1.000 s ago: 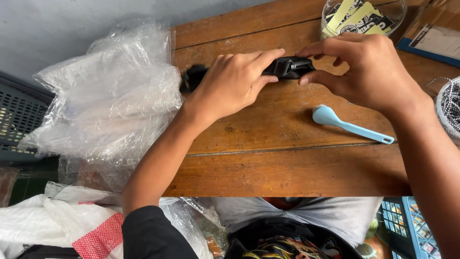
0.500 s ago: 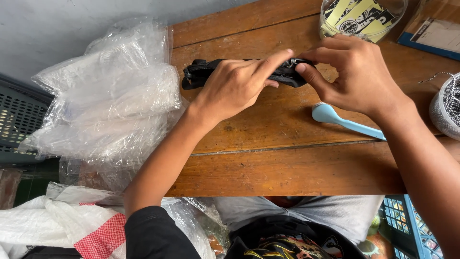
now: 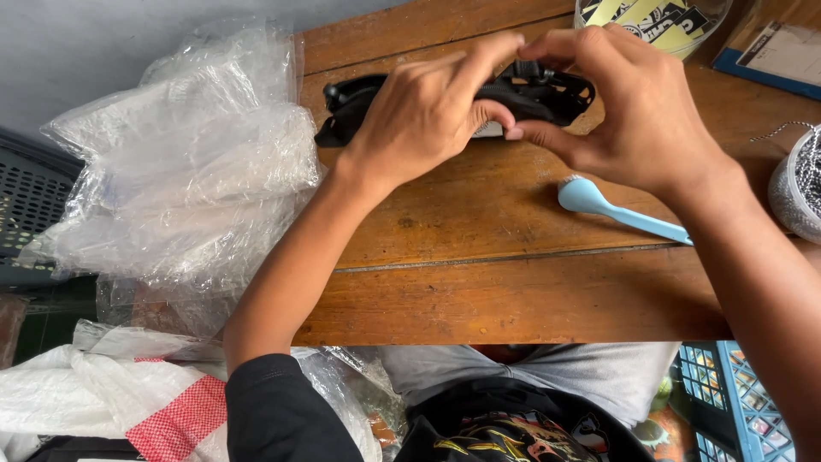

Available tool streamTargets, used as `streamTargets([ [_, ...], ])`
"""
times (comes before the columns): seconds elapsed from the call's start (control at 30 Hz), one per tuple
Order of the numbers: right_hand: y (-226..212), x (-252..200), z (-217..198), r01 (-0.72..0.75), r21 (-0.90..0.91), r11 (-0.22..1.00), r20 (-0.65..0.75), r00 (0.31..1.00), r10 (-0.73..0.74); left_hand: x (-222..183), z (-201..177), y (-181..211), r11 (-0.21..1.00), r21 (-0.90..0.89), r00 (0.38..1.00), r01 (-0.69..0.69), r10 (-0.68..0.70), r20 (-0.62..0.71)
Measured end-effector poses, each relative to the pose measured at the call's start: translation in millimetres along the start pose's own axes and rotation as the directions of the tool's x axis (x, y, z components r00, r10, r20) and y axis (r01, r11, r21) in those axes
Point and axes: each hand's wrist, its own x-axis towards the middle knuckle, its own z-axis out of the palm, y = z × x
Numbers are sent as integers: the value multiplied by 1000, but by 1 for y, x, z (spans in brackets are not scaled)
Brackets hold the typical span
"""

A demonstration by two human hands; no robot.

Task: Cleaning a small black bag with a brush and attaching a decorative keychain tag to the zipper.

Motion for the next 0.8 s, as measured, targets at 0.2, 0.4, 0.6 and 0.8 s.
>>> streamTargets([
  [0.2, -3, 19, -3, -27, 73, 997, 30, 999, 25, 21, -15, -6, 995, -29, 971, -96, 87, -224],
  [0.4, 15, 29, 8, -285, 181, 941, 161, 953, 257, 7, -3, -39, 985, 160, 997, 60, -52, -56],
  [0.6, 40, 31, 40, -484, 168, 859, 333, 848, 412, -31, -2, -69, 944, 36, 886, 328, -321, 336],
  [0.8, 60, 19, 78, -439, -149, 886, 382, 801, 461, -56, -11, -81, 712, -38, 545, 702, -502, 672],
])
